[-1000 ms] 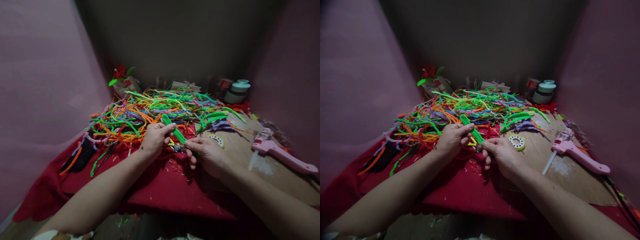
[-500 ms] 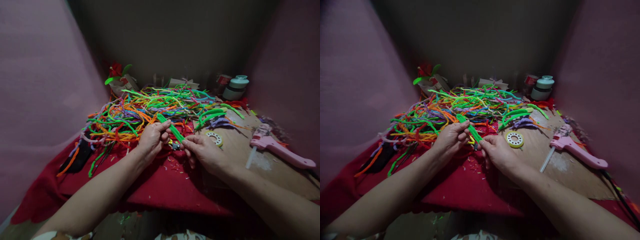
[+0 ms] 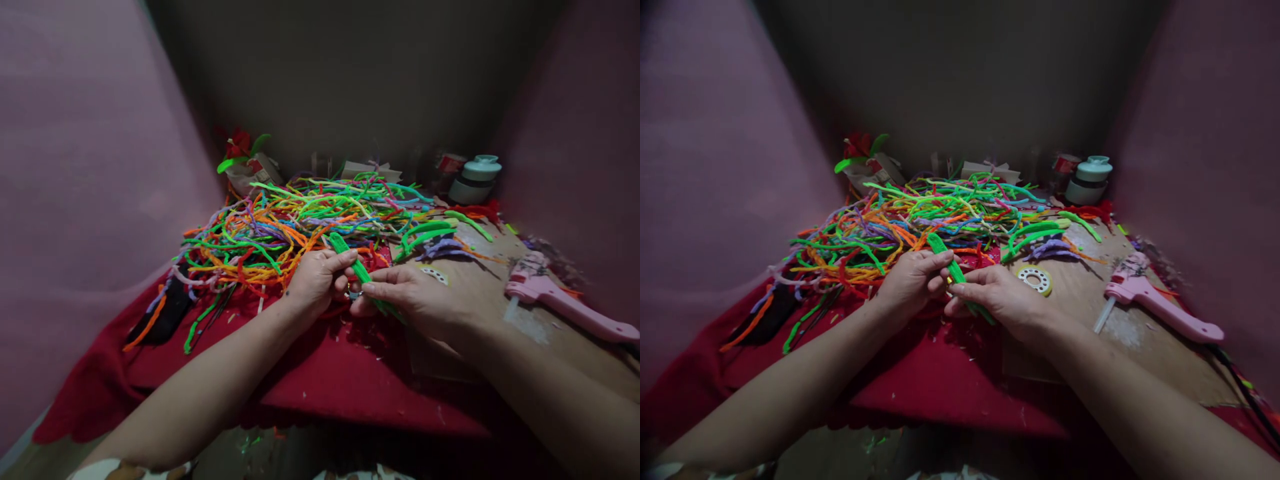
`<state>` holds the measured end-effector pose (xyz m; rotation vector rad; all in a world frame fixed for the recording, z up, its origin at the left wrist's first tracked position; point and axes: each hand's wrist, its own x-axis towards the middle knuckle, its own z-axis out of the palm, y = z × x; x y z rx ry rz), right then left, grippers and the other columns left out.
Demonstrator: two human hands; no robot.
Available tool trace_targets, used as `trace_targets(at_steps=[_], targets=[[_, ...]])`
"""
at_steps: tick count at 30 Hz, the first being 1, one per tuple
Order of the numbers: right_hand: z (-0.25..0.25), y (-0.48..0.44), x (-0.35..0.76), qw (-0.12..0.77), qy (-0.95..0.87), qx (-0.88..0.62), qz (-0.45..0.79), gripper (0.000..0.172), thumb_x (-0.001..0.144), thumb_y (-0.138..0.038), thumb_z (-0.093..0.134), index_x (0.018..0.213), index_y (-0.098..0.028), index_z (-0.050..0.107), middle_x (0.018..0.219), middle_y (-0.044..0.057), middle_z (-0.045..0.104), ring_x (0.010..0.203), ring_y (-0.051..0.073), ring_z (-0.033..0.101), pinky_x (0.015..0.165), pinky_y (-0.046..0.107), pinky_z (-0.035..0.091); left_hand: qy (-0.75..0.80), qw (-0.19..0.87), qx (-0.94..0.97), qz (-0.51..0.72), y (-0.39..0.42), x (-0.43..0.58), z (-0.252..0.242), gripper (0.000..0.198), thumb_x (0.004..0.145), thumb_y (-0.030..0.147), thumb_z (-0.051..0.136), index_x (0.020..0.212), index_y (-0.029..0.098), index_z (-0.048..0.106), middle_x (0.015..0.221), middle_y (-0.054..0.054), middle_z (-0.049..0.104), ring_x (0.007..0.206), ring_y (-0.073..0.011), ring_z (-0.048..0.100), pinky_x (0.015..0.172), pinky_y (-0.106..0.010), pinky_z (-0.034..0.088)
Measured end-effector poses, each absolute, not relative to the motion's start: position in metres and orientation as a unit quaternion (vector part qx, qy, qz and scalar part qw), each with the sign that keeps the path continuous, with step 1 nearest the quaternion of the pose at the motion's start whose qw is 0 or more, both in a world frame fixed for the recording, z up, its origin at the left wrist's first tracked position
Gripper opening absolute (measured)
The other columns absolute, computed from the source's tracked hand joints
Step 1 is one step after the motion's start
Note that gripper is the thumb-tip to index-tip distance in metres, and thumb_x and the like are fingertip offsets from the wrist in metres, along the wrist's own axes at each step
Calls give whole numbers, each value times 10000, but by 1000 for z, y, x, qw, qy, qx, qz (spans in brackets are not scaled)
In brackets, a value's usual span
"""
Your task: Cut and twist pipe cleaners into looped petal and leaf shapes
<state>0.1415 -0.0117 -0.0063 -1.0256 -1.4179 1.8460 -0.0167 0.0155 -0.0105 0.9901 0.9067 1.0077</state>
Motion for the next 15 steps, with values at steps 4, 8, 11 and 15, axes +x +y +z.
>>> trace_targets(at_steps=[4, 8, 11, 15], targets=[[-6, -11, 135, 330, -512, -418, 674, 255, 717, -352, 629, 597, -127, 649, 515, 33, 622, 472, 106, 512, 515, 238, 380, 425, 654, 435, 451, 13, -15, -11, 315, 675, 357, 674, 523, 116, 539, 320, 39, 435, 322, -87, 456, 365, -193, 334], [-16, -15, 132, 351, -489, -440, 667, 203, 730, -305, 604, 632, -130, 630, 486, 17, 601, 409, 94, 494, 451, 221, 366, 435, 630, 428, 480, 16, -15, -12, 310, 668, 333, 679, 510, 109, 532, 321, 48, 420, 282, -49, 378, 342, -179, 286], [-23, -17, 132, 379, -479, -438, 659, 184, 746, -297, 582, 701, -126, 633, 479, -6, 574, 374, 70, 456, 403, 196, 321, 418, 645, 401, 498, 19, -16, -13, 266, 644, 297, 696, 554, 107, 532, 383, 55, 441, 294, -17, 328, 331, -164, 226], [-27, -16, 135, 390, -475, -434, 659, 178, 744, -269, 578, 632, -134, 604, 424, -32, 518, 335, 56, 423, 373, 185, 293, 404, 666, 375, 502, 21, -18, -10, 237, 615, 240, 712, 599, 110, 515, 448, 71, 429, 318, 5, 292, 337, -150, 205]])
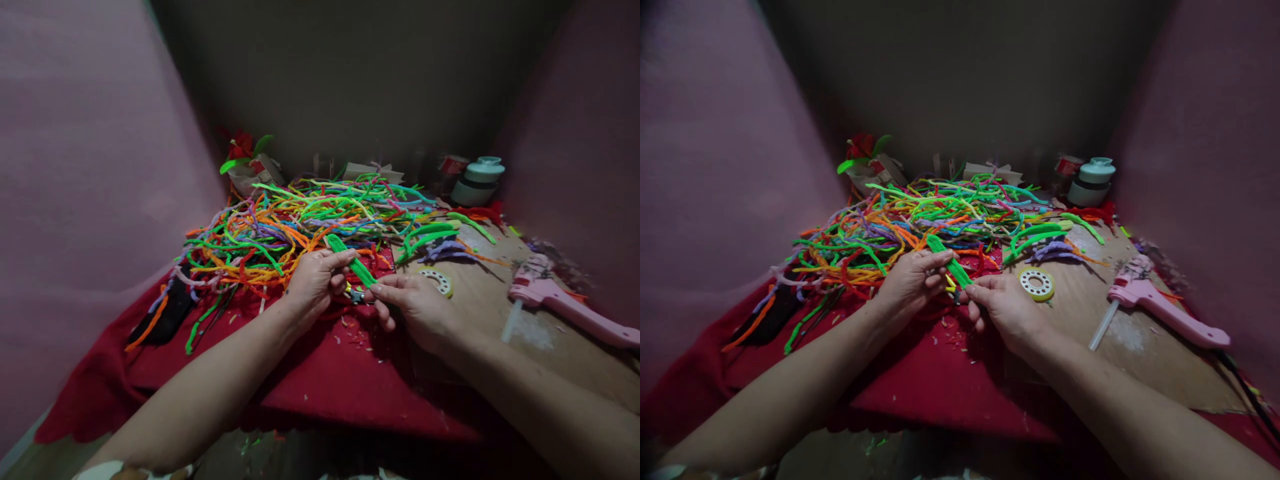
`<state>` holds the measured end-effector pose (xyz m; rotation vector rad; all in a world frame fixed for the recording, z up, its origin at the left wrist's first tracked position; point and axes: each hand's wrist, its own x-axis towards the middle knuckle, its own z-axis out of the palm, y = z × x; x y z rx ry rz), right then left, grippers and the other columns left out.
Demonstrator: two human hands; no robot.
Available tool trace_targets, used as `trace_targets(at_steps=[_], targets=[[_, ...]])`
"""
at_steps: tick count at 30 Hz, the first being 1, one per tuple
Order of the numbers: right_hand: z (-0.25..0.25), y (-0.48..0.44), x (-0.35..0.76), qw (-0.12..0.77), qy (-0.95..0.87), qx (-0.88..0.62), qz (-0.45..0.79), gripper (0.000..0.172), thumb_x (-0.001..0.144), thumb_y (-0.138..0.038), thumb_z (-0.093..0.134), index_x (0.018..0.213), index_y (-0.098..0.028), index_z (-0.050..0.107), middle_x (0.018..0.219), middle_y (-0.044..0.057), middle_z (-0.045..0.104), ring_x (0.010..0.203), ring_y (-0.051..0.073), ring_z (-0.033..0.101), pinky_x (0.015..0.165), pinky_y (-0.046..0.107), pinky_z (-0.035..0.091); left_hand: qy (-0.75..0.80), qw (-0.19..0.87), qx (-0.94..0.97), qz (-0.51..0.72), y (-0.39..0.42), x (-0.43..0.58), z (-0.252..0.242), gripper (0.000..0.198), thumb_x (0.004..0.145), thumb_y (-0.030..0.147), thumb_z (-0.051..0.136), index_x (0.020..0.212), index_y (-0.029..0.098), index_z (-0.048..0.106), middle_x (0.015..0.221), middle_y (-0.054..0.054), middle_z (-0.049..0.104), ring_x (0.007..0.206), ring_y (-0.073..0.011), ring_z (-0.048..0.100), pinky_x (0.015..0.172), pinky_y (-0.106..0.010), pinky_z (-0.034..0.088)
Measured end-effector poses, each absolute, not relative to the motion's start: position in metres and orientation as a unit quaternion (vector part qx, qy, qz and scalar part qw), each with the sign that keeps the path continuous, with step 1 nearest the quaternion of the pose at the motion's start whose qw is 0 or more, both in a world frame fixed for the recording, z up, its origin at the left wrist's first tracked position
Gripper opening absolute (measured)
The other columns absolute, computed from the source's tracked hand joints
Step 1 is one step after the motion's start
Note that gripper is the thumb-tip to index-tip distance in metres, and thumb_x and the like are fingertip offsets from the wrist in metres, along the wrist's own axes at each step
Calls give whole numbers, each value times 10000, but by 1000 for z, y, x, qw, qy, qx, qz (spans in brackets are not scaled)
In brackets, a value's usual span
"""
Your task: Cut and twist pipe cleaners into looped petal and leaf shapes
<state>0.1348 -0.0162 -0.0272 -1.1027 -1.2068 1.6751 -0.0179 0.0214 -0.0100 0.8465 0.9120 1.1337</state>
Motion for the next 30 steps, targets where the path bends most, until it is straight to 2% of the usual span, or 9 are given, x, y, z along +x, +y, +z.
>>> trace_targets(at_steps=[3, 7, 12, 15, 17, 19, 22, 26, 30], targets=[[-27, -16, 135, 381, -472, -437, 664, 186, 745, -261, 578, 606, -137, 589, 423, -31, 520, 329, 55, 426, 367, 185, 290, 400, 644, 395, 518, 23, -22, -5, 254, 625, 223, 703, 583, 130, 471, 429, 90, 386, 314, 6, 264, 340, -150, 189], [-26, -19, 132, 400, -465, -429, 664, 194, 735, -291, 594, 624, -132, 605, 413, -32, 515, 327, 52, 417, 366, 186, 285, 426, 567, 459, 535, 26, -26, -2, 275, 658, 231, 679, 539, 139, 450, 405, 74, 406, 313, -10, 305, 334, -161, 166], [-26, -20, 132, 405, -456, -428, 667, 196, 724, -312, 608, 661, -128, 628, 404, -37, 513, 320, 53, 419, 364, 185, 282, 470, 482, 520, 525, 29, -28, -4, 349, 682, 270, 658, 461, 146, 418, 366, 63, 388, 314, -21, 304, 350, -179, 188], [-24, -16, 137, 388, -461, -443, 664, 193, 722, -296, 609, 625, -129, 616, 393, -35, 510, 307, 53, 423, 353, 184, 276, 492, 472, 550, 483, 30, -32, 0, 290, 714, 321, 626, 522, 152, 490, 387, 59, 395, 332, -42, 307, 366, -190, 220], [-22, -14, 140, 367, -464, -457, 664, 191, 724, -286, 605, 615, -129, 615, 391, -32, 511, 297, 57, 426, 342, 188, 267, 494, 365, 610, 501, 29, -35, 4, 159, 713, 300, 633, 670, 152, 593, 523, 28, 509, 448, -74, 429, 452, -198, 335], [-20, -12, 142, 354, -471, -468, 658, 180, 730, -277, 596, 623, -134, 617, 398, -31, 517, 291, 59, 425, 337, 192, 261, 460, 187, 696, 519, 24, -36, 9, 145, 712, 238, 640, 844, 177, 638, 783, -20, 609, 711, -127, 543, 665, -242, 422], [-19, -12, 144, 335, -507, -470, 640, 230, 742, -258, 577, 539, -148, 572, 389, -28, 515, 295, 56, 414, 351, 197, 269, 335, 24, 852, 401, 15, -33, 11, 172, 777, 189, 571, 929, 218, 644, 1001, -47, 627, 981, -183, 521, 908, -328, 347], [-19, -10, 147, 298, -559, -448, 631, 331, 752, -236, 548, 434, -155, 500, 366, -11, 504, 322, 59, 420, 392, 200, 302, 241, 3, 943, 229, 9, -28, 4, 167, 842, 213, 480, 887, 199, 641, 937, -53, 665, 931, -179, 560, 1007, -366, 246], [-19, -8, 151, 273, -535, -412, 685, 277, 735, -240, 558, 473, -157, 519, 366, -14, 506, 328, 73, 424, 404, 211, 325, 265, 50, 945, 185, 11, -28, -2, 171, 842, 247, 475, 870, 199, 637, 863, -59, 664, 852, -175, 580, 980, -357, 275]])
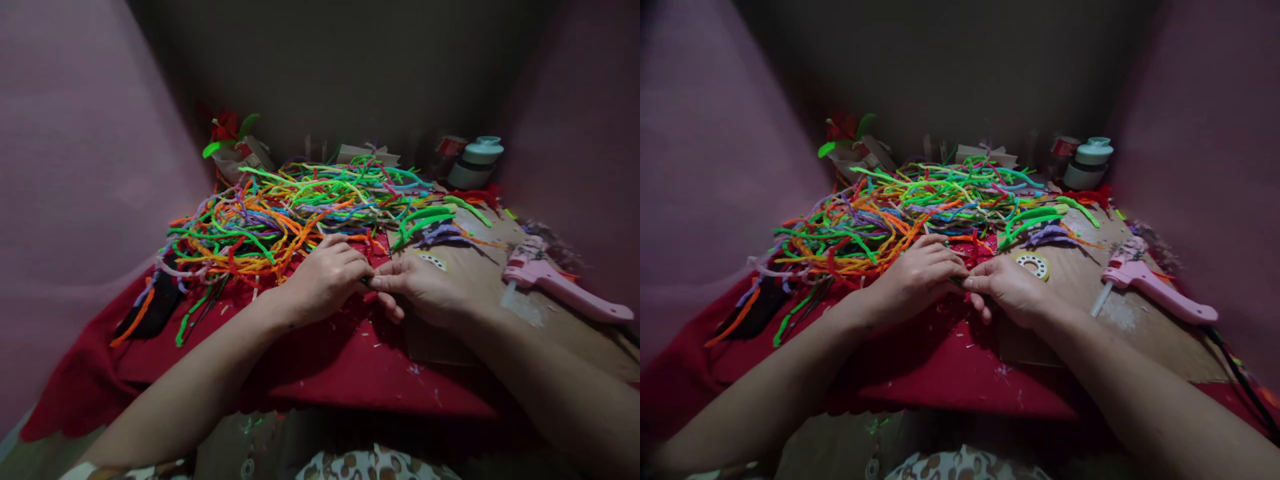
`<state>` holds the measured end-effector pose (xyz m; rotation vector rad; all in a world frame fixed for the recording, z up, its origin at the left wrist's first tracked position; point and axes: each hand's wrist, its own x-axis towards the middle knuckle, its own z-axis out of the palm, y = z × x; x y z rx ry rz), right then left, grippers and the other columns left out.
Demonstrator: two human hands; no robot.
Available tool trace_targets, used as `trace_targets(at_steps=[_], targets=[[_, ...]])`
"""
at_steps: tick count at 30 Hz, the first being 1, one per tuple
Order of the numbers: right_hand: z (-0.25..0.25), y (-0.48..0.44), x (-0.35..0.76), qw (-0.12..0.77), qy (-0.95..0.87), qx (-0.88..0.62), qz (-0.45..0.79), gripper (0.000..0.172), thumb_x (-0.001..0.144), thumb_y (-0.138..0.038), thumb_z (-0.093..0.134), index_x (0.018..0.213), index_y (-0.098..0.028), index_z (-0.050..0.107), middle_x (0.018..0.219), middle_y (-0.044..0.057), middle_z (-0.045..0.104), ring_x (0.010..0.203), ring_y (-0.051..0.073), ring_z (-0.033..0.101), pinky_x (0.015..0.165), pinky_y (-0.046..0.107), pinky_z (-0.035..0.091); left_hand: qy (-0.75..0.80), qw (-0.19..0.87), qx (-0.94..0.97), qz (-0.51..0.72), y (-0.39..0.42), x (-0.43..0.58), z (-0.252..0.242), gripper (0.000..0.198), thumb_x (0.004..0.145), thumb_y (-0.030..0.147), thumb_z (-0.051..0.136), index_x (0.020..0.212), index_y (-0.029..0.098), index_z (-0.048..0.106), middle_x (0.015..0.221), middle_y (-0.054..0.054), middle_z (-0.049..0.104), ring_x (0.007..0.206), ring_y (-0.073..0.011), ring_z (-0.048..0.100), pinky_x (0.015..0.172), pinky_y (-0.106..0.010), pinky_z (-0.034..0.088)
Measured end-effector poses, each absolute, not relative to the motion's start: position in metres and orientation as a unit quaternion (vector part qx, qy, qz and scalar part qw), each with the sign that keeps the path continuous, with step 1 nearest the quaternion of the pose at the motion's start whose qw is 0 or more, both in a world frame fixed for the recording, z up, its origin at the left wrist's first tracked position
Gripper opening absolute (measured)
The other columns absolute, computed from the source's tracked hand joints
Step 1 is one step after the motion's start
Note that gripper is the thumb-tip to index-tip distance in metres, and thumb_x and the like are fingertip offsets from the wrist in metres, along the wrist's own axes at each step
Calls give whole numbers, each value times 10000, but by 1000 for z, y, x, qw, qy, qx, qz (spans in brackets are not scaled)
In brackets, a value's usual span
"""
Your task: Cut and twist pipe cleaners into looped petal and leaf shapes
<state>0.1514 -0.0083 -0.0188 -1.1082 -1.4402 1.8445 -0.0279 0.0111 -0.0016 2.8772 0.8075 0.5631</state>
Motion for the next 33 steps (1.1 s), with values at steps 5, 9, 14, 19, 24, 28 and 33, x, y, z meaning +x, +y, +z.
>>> trace_targets(at_steps=[5, 9, 14, 19, 24, 28, 33], targets=[[-14, -9, 152, 259, -530, -402, 700, 275, 721, -253, 582, 475, -165, 496, 360, -27, 490, 327, 76, 423, 404, 218, 331, 292, 91, 932, 196, 12, -27, -5, 170, 827, 219, 472, 786, 191, 635, 766, -52, 643, 742, -160, 560, 882, -323, 342], [-11, -10, 153, 260, -550, -394, 689, 231, 722, -254, 590, 527, -162, 508, 379, -33, 499, 337, 72, 426, 401, 214, 323, 287, 102, 931, 198, 13, -28, -5, 193, 833, 230, 459, 789, 203, 645, 780, -56, 647, 751, -161, 559, 869, -319, 333], [-15, -9, 153, 279, -508, -380, 721, 126, 706, -249, 609, 768, -161, 544, 394, -64, 503, 319, 74, 417, 378, 201, 334, 290, 122, 926, 209, 11, -29, -5, 218, 832, 238, 453, 770, 210, 660, 755, -60, 635, 725, -162, 541, 866, -331, 316], [-12, -5, 157, 299, -536, -393, 685, 238, 777, -388, 571, 834, -157, 558, 490, -16, 566, 408, 108, 507, 437, 227, 382, 299, 108, 920, 230, 8, -26, -4, 204, 828, 206, 449, 783, 189, 647, 706, -47, 633, 676, -148, 538, 816, -308, 348], [2, -5, 167, 434, -617, -510, 413, 251, 833, -433, 498, 834, -203, 597, 781, 38, 626, 712, 171, 582, 639, 278, 441, 343, 123, 886, 286, 7, -26, -1, 140, 793, 176, 510, 757, 168, 645, 750, -53, 667, 718, -157, 560, 756, -294, 380], [4, -12, 168, 450, -750, -466, 136, 104, 786, -314, 604, 838, -225, 615, 833, 48, 608, 825, 208, 539, 745, 331, 417, 356, 103, 877, 306, 8, -27, -3, 124, 786, 170, 532, 766, 154, 653, 730, -47, 669, 703, -151, 567, 741, -293, 394], [-7, -16, 162, 349, -844, -370, -170, 123, 816, -212, 559, 717, -193, 629, 767, 60, 606, 768, 206, 468, 713, 348, 373, 354, 83, 873, 327, 8, -27, -5, 112, 779, 163, 542, 769, 146, 653, 725, -29, 668, 697, -137, 568, 720, -274, 412]])
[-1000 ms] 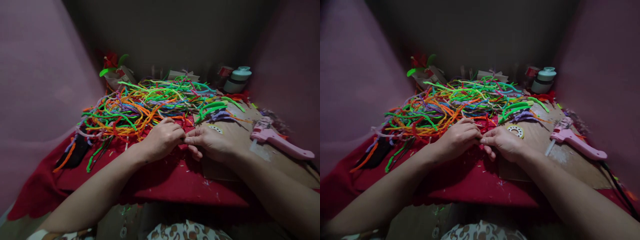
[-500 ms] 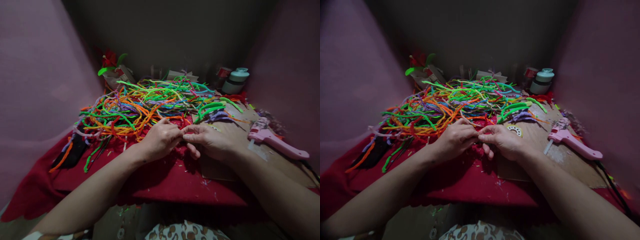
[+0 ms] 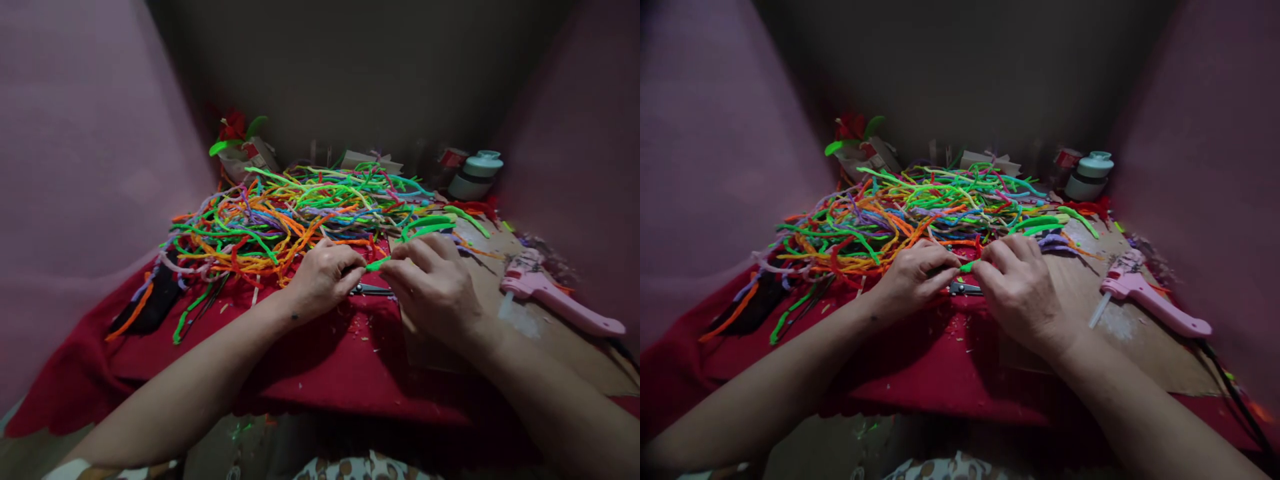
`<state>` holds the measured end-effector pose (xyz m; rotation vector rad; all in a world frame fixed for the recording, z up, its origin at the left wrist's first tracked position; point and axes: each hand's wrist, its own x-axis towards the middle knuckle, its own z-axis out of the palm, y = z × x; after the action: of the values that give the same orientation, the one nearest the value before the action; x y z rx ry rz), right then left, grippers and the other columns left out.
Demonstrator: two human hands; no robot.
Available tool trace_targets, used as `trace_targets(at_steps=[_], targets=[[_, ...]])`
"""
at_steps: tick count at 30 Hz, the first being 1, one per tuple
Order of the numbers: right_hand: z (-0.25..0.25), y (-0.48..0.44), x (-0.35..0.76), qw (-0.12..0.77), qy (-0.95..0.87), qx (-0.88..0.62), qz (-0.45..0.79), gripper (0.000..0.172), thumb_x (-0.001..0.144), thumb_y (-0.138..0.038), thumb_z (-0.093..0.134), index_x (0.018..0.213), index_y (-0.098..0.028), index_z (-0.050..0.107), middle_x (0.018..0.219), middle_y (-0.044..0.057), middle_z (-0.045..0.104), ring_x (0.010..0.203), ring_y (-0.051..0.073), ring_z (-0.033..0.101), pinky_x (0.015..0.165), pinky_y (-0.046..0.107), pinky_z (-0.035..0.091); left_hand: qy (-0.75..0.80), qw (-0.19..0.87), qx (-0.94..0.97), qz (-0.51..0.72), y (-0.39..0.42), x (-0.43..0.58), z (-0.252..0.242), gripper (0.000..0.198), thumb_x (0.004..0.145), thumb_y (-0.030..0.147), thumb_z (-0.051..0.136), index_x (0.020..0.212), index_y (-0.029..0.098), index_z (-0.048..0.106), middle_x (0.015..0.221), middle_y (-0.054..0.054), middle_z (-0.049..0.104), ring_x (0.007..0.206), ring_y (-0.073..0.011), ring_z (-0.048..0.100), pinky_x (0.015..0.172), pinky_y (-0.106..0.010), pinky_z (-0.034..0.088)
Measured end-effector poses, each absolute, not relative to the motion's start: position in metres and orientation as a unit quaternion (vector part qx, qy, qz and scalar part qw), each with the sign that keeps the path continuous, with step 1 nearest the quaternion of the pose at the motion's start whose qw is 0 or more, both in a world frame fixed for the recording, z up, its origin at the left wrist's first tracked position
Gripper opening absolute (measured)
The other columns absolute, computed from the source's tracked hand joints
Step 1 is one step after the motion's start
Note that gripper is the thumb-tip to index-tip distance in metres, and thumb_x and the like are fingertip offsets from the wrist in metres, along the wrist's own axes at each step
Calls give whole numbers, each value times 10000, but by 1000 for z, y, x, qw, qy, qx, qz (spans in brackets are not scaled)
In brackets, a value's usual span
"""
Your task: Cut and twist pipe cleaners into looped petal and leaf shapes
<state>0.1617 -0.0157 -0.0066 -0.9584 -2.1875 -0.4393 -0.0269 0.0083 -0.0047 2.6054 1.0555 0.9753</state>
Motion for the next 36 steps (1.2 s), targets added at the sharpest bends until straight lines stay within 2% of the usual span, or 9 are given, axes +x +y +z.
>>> trace_targets(at_steps=[9, 14, 17, 19, 21, 24, 27, 32, 36], targets=[[-2, -18, 156, 211, -874, -354, -257, 225, 868, -188, 430, 786, -127, 630, 791, 110, 600, 759, 233, 452, 717, 370, 344, 339, 73, 879, 327, 7, -27, -6, 105, 769, 137, 547, 752, 142, 650, 717, -21, 669, 684, -126, 569, 708, -262, 423], [9, -14, 152, 173, -896, -369, -176, 218, 827, -123, 423, 746, -115, 626, 771, 129, 597, 739, 241, 468, 701, 386, 345, 286, 22, 915, 284, 8, -27, -8, 133, 776, 137, 513, 685, 134, 610, 658, -21, 633, 641, -122, 548, 758, -303, 412], [17, -1, 156, 219, -874, -424, 88, 171, 782, -137, 471, 677, -135, 606, 680, 79, 568, 669, 194, 475, 643, 334, 360, 227, 29, 926, 299, 4, -27, -2, 153, 801, 143, 488, 701, 124, 602, 668, -33, 631, 646, -116, 555, 777, -304, 414], [17, 7, 159, 260, -780, -416, 388, 109, 756, -227, 545, 693, -159, 601, 644, 25, 551, 597, 147, 468, 576, 282, 358, 226, 82, 902, 359, 0, -27, 4, 129, 806, 144, 501, 741, 129, 611, 695, -33, 646, 666, -109, 570, 759, -275, 428], [11, 9, 158, 302, -613, -375, 627, 98, 680, -253, 628, 643, -166, 602, 581, -11, 523, 532, 113, 440, 537, 259, 342, 262, 140, 859, 417, -4, -26, 8, 91, 796, 146, 531, 770, 138, 617, 721, -30, 657, 682, -106, 584, 711, -242, 442], [-3, 1, 143, 369, -376, -323, 787, 117, 573, -181, 708, 639, -161, 614, 600, -24, 540, 536, 90, 437, 539, 242, 359, 322, 137, 811, 468, -8, -25, 8, 82, 787, 139, 537, 749, 149, 610, 725, -25, 659, 675, -107, 588, 673, -232, 443], [-13, -12, 123, 435, -256, -316, 803, 157, 551, -170, 717, 669, -160, 614, 597, -31, 540, 552, 87, 450, 553, 236, 379, 330, -3, 817, 473, -7, -24, 3, 93, 787, 140, 522, 724, 151, 590, 682, -13, 645, 641, -109, 567, 720, -271, 425], [-17, -19, 108, 513, -305, -393, 699, 164, 554, -244, 683, 596, -156, 551, 565, -27, 498, 530, 97, 433, 534, 247, 360, 318, -270, 841, 346, -7, -22, -3, 158, 821, 140, 458, 717, 136, 577, 640, -27, 604, 610, -135, 526, 765, -343, 382], [-19, -19, 109, 543, -380, -453, 596, 112, 601, -192, 653, 581, -160, 547, 528, -42, 471, 505, 95, 385, 519, 241, 297, 332, -349, 838, 258, -12, -15, -6, 234, 850, 118, 392, 686, 127, 558, 611, -44, 558, 618, -167, 519, 740, -364, 381]])
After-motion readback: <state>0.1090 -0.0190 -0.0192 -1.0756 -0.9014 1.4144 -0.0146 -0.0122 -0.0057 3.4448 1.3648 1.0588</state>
